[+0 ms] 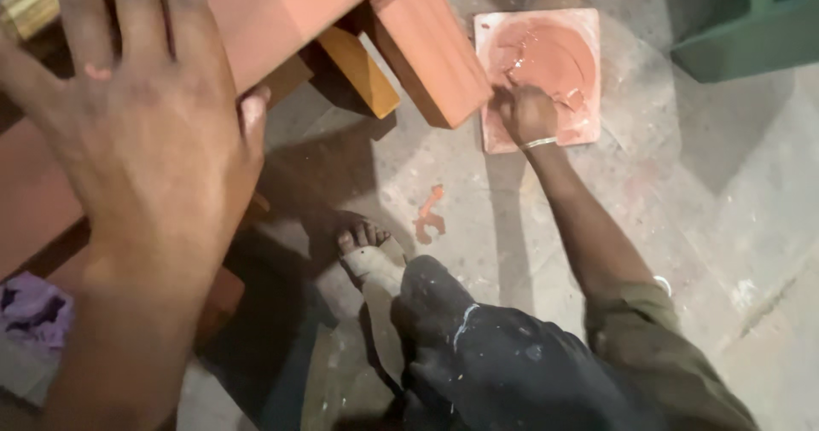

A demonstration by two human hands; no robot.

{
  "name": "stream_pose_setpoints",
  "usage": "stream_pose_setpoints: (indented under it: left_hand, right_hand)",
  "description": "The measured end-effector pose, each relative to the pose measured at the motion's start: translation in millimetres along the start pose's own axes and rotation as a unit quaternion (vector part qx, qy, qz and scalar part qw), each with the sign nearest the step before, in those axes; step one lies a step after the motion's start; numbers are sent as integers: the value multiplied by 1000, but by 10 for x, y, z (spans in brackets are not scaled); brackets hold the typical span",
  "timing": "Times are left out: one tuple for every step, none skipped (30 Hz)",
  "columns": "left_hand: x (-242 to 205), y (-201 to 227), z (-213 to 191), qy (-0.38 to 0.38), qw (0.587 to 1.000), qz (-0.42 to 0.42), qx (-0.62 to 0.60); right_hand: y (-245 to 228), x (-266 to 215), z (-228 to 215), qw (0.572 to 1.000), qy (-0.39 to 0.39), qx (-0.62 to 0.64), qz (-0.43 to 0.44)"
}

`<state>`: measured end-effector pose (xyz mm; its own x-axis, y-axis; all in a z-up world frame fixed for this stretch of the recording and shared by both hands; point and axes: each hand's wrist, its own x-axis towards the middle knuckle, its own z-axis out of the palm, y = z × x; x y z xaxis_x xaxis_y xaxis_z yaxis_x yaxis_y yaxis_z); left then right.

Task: The person applies a pinkish wax to a small wooden stool using a cloth. They repeatedly dip the cloth into a container of wax and rub it onto the stool's legs and seat.

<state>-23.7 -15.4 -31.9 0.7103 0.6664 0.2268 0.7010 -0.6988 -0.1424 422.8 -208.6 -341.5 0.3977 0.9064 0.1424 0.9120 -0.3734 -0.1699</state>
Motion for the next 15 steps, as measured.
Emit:
stream_pose_setpoints:
  left_hand:
    - [27, -19, -23, 8, 1000, -1, -13]
    - [12, -19, -75, 9, 1000, -4, -27]
    - [11, -46, -138, 11, 999, -7, -37]
    - [-62, -39, -226, 6, 999, -11, -46]
    - [-74, -64, -265, 3, 999, -18, -46]
    - [-95, -95, -284, 1, 999, -25, -46]
    - [-109, -120, -260, -6, 999, -30, -44]
    - [-130, -147, -222, -11, 998, -34, -43]
    - [-159, -167, -176, -18, 998, -37, -45]
    - [-174, -185, -123, -23, 998, -39, -49]
    - [-179, -198, -89, -15, 999, -36, -38]
    - [-175, -221, -65, -7, 999, -34, -27]
    - [-183, -210, -33, 4, 1000, -25, -2]
    - [-169, -240, -3, 19, 999, -19, 21]
    - [-190, -264, 21, 28, 999, -16, 44]
  right_hand:
    - [26, -60, 17, 998, -48, 36, -33]
    - [106, -140, -31, 991, -96, 72, -67]
    - [140, -178, -52, 979, -140, 110, -101]
    - [178, -207, -87, 988, -58, 80, -118]
    - [207, -173, -107, 989, 27, 51, -137]
    - [182, -121, -70, 994, 36, 31, -98]
    - [166, -176, -61, 998, 37, 10, -56]
    - [146, -225, -46, 999, 37, -11, -14]
    - [107, -301, -36, 999, 19, -2, -35]
    - [70, -383, -56, 998, 2, 7, -56]
    - [29, -342, -81, 997, -4, 14, -79]
    - [-15, -296, -132, 995, -32, 59, -76]
    - [-64, -230, -188, 990, -59, 104, -72]
    - [-141, -150, -232, 983, -86, 149, -69]
    - [-233, -90, -275, 985, -63, 149, -64]
